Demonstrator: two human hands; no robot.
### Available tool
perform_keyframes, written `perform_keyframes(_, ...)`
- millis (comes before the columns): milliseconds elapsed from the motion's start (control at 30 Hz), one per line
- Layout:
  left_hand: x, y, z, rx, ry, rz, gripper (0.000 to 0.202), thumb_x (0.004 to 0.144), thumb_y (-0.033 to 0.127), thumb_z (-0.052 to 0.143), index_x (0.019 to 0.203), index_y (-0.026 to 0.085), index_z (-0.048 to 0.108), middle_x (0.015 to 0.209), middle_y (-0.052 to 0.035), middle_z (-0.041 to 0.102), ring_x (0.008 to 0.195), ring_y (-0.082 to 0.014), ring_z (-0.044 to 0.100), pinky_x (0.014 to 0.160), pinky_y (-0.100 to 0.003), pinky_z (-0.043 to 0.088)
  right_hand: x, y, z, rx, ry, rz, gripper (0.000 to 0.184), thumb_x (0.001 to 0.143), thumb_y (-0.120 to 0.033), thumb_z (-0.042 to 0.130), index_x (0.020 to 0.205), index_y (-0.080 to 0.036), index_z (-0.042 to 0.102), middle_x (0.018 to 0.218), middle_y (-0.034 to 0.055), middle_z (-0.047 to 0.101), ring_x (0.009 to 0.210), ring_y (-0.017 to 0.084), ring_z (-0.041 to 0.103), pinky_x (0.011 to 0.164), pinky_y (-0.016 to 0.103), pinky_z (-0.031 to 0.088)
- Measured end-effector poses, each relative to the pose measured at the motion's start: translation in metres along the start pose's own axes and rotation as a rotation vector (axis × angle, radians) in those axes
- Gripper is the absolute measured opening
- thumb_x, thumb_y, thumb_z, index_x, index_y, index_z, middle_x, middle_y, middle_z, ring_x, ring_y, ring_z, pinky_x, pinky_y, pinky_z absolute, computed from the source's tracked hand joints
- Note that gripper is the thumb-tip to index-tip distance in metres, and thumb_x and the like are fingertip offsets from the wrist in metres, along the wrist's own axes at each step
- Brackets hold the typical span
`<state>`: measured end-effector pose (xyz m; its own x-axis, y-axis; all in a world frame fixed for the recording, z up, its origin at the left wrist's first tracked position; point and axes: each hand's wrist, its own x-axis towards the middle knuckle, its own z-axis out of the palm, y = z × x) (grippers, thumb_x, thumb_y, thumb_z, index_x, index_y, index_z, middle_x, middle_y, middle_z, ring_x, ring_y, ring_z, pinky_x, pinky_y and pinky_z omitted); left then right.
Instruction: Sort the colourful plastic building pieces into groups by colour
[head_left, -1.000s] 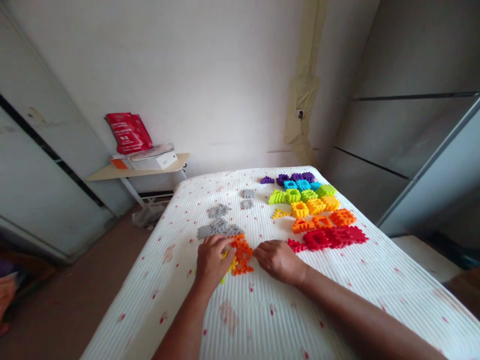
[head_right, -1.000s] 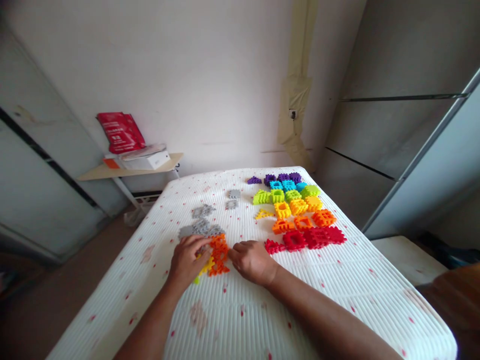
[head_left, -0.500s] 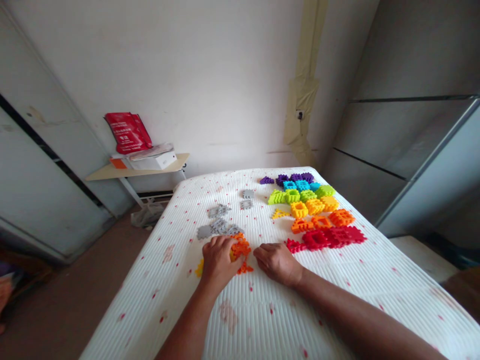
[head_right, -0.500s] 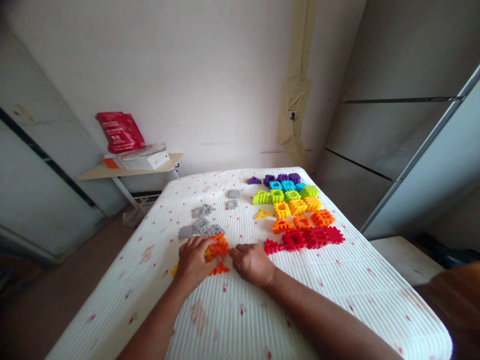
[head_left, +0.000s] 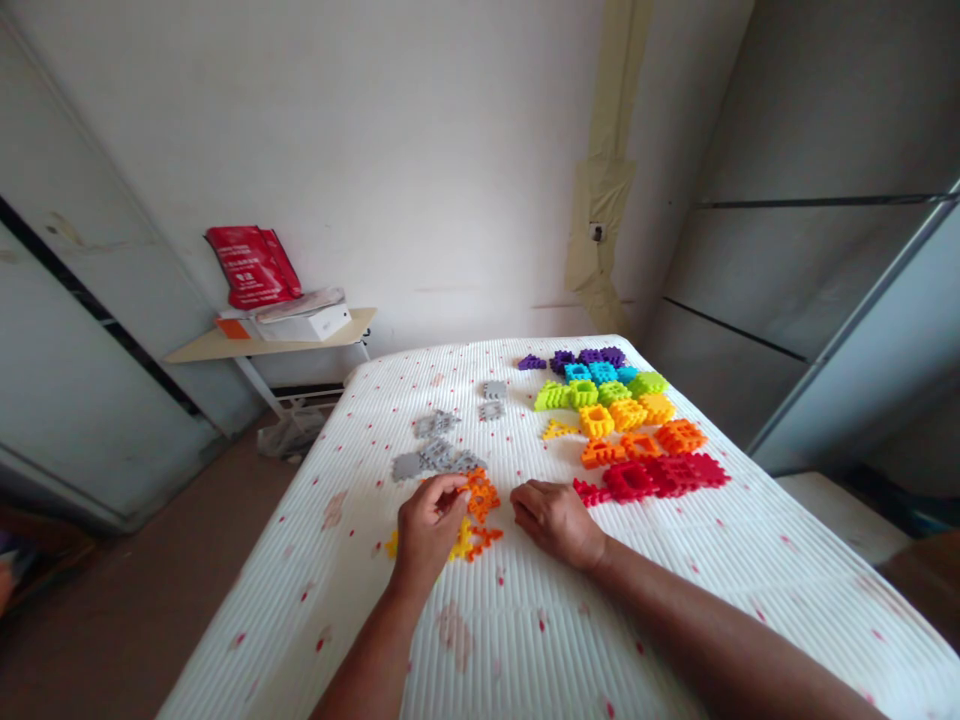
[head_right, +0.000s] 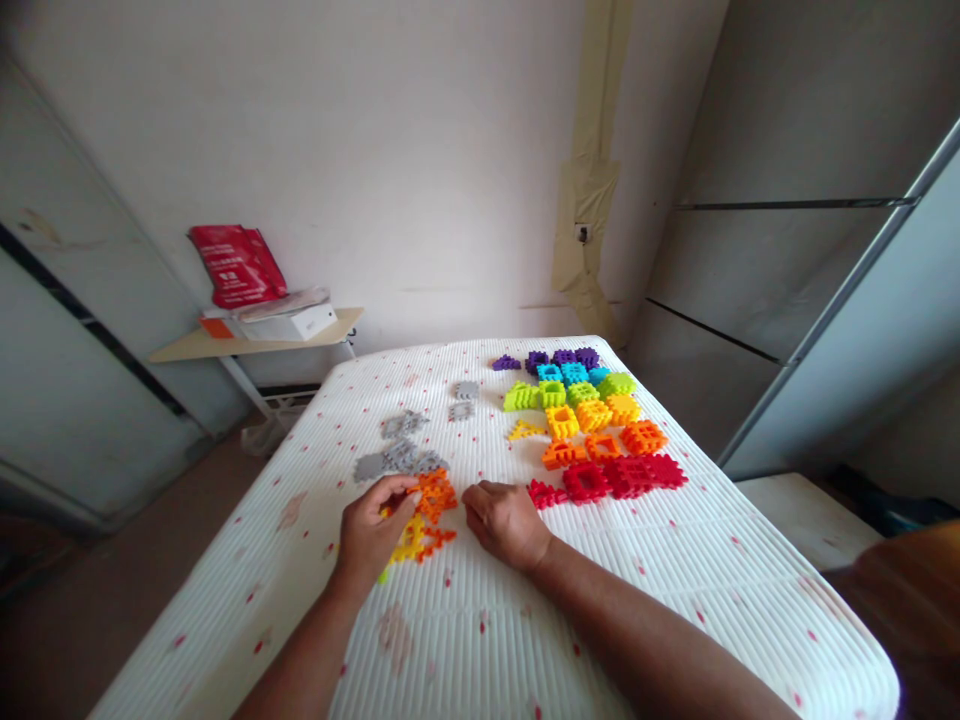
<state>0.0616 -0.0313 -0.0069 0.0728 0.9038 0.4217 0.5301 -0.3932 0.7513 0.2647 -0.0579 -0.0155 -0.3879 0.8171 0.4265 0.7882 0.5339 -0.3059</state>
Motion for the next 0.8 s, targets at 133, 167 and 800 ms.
perform_keyframes(133, -0.0004, -0.0006, 0.0005, -0.109, 0.024, -0.033, 0.011, 0.074, 0.027, 0.057, 0.079, 0.018, 0.061, 0.076, -0.0021, 0.068, 0.07, -0.0155, 0.063, 0.069, -0.026, 0.05, 0.0005, -0.0006, 0.0003, 0.215, 0.043, 0.077, 0.013, 0.082, -0.011, 0.045, 0.079, -0.017, 0.056, 0.07, 0.0013, 0.061, 0.062, 0.011, 0.057, 0.059, 0.019, 0.04)
perform_keyframes(167, -0.0005, -0.0003, 0.0009, -0.139, 0.022, -0.025, 0.009, 0.074, 0.026, 0.057, 0.077, 0.018, 0.06, 0.077, -0.0025, 0.068, 0.073, -0.0159, 0.064, 0.071, -0.026, 0.05, 0.0006, -0.0006, 0.0005, 0.265, 0.06, 0.097, 0.013, 0.083, -0.013, 0.045, 0.081, -0.017, 0.056, 0.071, 0.0011, 0.062, 0.063, 0.011, 0.057, 0.06, 0.019, 0.041)
perform_keyframes(800, -0.0003, -0.0018, 0.0078, -0.377, -0.032, -0.077, 0.014, 0.071, 0.025, 0.061, 0.083, 0.017, 0.06, 0.083, -0.0043, 0.067, 0.08, -0.0168, 0.063, 0.076, -0.028, 0.05, 0.0025, -0.0012, 0.0021, 0.431, 0.24, 0.013, 0.008, 0.082, -0.017, 0.051, 0.085, -0.018, 0.059, 0.074, 0.003, 0.06, 0.066, 0.012, 0.057, 0.061, 0.022, 0.046)
